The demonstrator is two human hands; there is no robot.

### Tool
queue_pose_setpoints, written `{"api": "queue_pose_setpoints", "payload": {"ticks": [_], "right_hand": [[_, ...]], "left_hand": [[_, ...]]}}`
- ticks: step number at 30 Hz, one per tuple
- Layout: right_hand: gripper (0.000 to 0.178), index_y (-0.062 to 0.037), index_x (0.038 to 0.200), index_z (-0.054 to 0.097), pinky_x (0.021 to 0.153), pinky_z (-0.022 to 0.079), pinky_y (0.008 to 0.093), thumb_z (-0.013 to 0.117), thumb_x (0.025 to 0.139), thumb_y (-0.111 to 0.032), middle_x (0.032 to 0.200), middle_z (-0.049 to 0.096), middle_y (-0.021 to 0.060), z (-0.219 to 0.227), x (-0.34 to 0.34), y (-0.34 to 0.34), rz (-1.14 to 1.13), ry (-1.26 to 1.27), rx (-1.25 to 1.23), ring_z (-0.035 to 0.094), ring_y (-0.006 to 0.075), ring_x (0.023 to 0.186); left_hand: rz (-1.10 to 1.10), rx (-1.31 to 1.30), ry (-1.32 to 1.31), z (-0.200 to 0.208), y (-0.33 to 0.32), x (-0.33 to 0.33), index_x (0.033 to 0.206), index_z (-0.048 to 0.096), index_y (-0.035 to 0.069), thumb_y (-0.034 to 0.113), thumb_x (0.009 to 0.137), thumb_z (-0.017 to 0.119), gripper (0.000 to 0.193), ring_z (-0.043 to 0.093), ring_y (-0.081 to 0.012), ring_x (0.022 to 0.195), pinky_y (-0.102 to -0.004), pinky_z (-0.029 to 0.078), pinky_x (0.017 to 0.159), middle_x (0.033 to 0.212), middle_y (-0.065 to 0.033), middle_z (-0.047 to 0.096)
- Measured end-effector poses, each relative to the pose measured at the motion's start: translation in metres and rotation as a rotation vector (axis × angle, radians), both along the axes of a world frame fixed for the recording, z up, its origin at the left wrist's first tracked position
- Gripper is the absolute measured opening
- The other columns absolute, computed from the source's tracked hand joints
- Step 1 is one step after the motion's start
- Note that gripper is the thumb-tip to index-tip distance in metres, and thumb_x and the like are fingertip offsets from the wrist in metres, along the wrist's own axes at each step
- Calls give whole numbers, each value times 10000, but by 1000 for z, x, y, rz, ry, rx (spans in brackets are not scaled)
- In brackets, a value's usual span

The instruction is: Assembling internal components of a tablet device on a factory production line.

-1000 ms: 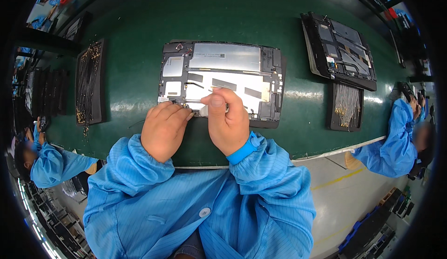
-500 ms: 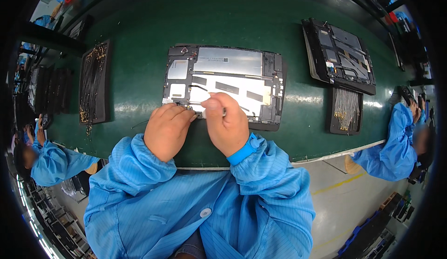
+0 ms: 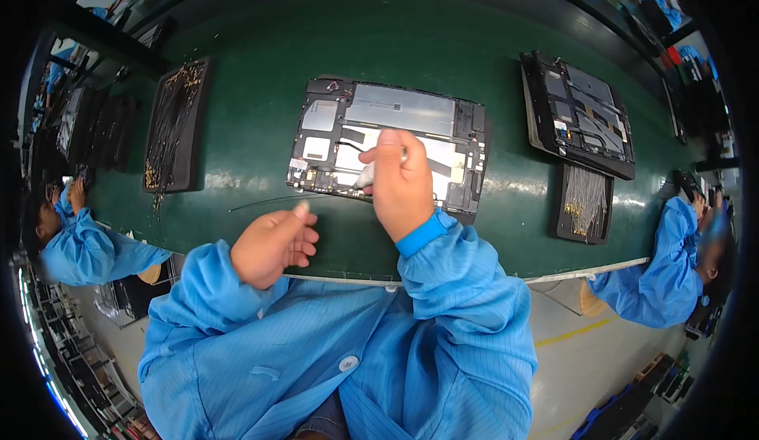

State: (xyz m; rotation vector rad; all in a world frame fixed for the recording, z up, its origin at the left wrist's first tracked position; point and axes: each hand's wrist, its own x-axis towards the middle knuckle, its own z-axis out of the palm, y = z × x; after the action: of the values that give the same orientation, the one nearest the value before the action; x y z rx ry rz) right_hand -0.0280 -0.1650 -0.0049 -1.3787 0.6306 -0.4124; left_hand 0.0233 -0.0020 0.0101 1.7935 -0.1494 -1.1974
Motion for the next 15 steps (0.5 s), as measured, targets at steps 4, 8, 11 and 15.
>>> {"api": "queue_pose_setpoints", "payload": {"ticks": [4, 8, 11, 15], "right_hand": [[420, 12, 1050, 352, 495, 441, 229, 374, 847, -355, 757, 534, 93, 0, -2, 1, 19, -69, 33, 522, 120, 581], [474, 28, 1094, 306, 489, 433, 237, 326, 855, -380, 759, 530, 115, 0, 0, -4, 3, -15, 30, 536, 154, 554], [478, 21, 1105, 305, 493, 440, 241, 325, 854, -385, 770, 529, 115, 0, -2, -5, 19, -24, 17, 539, 156, 566], [495, 5, 1152, 280, 494, 444, 245, 326, 853, -387, 776, 531, 115, -1, 0, -4, 9, -73, 30, 538, 155, 571]], "left_hand": [[841, -246, 413, -19, -5, 11, 889, 456, 60, 315, 807, 470, 268, 503, -111, 553, -234, 408, 452, 687, -21, 511], [904, -259, -1, -16, -13, 20, 956, 463, 64, 251, 807, 475, 240, 471, -79, 539, -188, 380, 443, 754, -14, 496], [495, -127, 81, 8, 3, 2, 1073, 455, 39, 240, 796, 496, 345, 463, -78, 557, -190, 378, 451, 737, -19, 486], [216, -20, 246, 0, 4, -21, 1097, 442, 21, 236, 800, 490, 369, 462, -86, 558, -197, 388, 466, 726, -10, 478]]}}
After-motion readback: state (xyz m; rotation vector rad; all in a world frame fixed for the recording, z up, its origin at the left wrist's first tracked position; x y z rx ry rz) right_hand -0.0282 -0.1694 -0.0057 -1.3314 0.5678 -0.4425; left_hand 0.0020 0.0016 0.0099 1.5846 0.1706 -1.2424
